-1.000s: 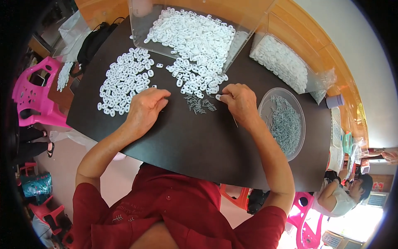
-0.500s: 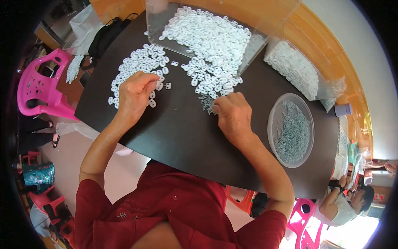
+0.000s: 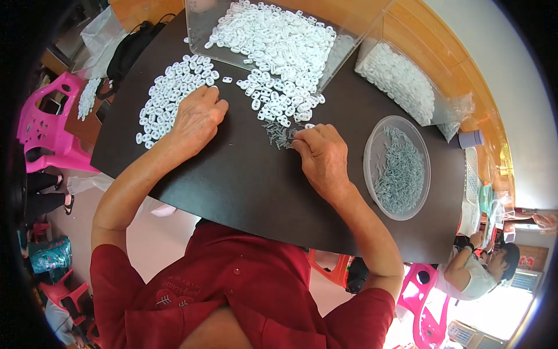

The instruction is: Assembling small white plastic components by manually inserting metal pins.

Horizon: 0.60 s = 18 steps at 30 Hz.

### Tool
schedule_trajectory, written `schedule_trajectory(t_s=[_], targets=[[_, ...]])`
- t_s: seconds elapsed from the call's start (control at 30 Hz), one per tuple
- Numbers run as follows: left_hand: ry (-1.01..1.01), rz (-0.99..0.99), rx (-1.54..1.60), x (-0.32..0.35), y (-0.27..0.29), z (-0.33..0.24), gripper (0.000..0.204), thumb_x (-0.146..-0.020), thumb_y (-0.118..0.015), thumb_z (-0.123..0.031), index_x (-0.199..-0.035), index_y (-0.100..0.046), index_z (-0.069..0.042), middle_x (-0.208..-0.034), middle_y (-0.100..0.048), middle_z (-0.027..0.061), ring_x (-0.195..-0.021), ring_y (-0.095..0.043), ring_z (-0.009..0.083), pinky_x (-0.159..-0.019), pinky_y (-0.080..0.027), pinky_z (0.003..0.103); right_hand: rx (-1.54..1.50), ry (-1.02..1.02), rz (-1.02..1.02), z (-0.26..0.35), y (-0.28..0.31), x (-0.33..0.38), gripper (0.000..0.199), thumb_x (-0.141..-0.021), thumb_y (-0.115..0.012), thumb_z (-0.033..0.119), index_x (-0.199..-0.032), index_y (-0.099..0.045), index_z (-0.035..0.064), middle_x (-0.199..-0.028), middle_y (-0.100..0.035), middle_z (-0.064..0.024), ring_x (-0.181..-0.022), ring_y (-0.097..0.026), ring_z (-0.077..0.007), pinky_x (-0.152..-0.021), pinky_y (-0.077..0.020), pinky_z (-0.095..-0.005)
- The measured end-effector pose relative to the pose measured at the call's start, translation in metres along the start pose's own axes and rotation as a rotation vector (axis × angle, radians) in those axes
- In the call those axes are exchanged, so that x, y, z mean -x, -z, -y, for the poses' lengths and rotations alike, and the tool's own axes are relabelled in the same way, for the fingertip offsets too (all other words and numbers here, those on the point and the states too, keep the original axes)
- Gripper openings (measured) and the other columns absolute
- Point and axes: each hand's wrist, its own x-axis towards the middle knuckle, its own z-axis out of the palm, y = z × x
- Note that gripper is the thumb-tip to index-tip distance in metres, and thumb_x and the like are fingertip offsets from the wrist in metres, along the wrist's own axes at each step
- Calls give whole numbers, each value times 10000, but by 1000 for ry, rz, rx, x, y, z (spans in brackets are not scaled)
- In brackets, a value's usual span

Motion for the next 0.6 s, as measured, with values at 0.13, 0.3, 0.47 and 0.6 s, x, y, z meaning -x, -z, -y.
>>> schedule_trajectory(t_s=[0.13, 0.3, 0.47, 0.6], targets=[[-22, -18, 134, -2, -1, 0, 78, -621, -605, 3, -682, -577, -36, -763, -540, 98, -752, -533, 260, -654, -458, 349, -9, -5, 4, 0, -3, 3, 90, -723, -668, 11, -808, -644, 25, -686, -541, -82, -650, -526, -217, -582, -416, -317], [-49, -153, 327, 6, 9, -10, 158, -623, -593, 58, -735, -562, -50, -731, -525, 62, -730, -528, 254, -599, -445, 352, -21, 3, 0, 2, -4, 4, 90, -723, -666, 4, -808, -642, 20, -685, -538, -83, -645, -524, -216, -577, -415, -311], [183, -322, 359, 19, 8, -12, 184, -651, -652, 16, -809, -592, -58, -717, -508, 57, -722, -537, 242, -580, -441, 369, -38, 4, 1, 4, -8, 0, 90, -726, -664, 4, -812, -640, 15, -688, -541, -83, -647, -525, -213, -579, -416, -305], [179, -222, 330, 20, 0, -26, 215, -630, -739, -106, -774, -591, -48, -723, -497, 81, -711, -522, 255, -594, -432, 371, -57, 21, 22, 11, -11, -5, 91, -728, -664, 5, -815, -642, 18, -695, -549, -81, -655, -531, -212, -587, -423, -306]])
